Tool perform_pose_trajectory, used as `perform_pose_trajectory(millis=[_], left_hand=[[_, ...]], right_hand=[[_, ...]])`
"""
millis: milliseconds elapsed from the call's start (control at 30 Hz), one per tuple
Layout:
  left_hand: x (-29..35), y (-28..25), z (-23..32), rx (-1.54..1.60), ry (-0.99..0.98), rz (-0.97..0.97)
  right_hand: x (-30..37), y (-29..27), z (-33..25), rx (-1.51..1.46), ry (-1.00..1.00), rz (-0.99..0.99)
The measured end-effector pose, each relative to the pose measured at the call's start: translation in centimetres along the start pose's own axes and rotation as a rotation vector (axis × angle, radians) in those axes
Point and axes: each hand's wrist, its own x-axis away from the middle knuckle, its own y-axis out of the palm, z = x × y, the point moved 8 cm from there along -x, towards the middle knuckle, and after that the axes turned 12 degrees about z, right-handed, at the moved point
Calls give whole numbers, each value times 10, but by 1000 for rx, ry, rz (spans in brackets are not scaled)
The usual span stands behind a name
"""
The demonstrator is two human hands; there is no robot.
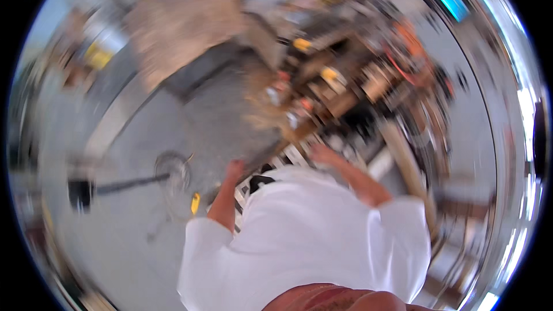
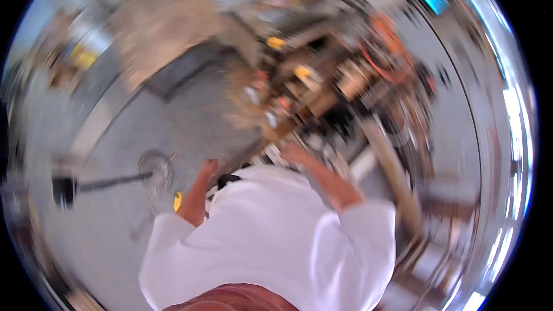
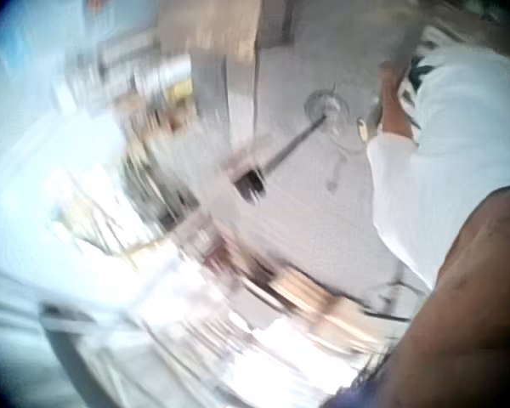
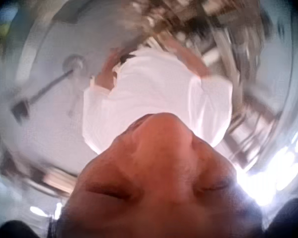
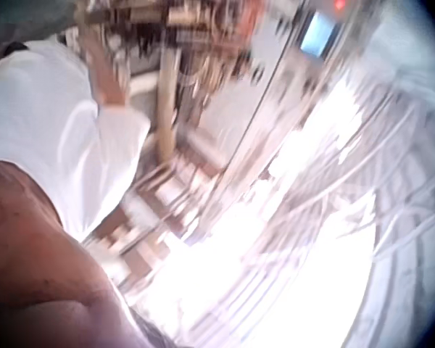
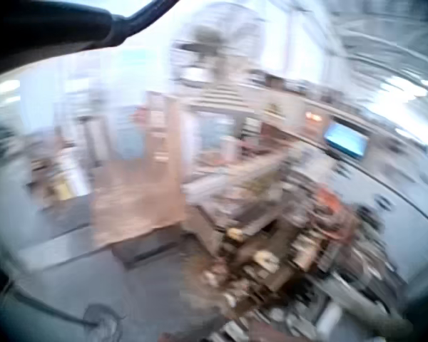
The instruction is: The person cleans a large industrial woodworking machine using a handheld air blower. They systematically blow dust and debris from the machine's surface, internal components, and surrounding floor area. The person also moves a wooden pallet and a large fan to access different parts of the machine for cleaning.
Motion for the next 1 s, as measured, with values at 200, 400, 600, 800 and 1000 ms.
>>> perform_pose_trajectory(millis=[200, 400, 600, 800, 1000], left_hand=[[30, 24, 28, -682, 811, -368], [25, 53, 29, -795, 647, -579], [9, 79, 135, -605, 1024, -579], [61, 101, 170, 126, -241, -397], [158, 165, 197, -293, -97, -471]], right_hand=[[43, -68, 56, -54, 138, 324], [138, -26, 179, -236, 660, 331], [224, 61, 275, -221, 827, 363], [227, 75, 367, -233, 874, 277], [158, -71, 415, -55, 612, 851]])
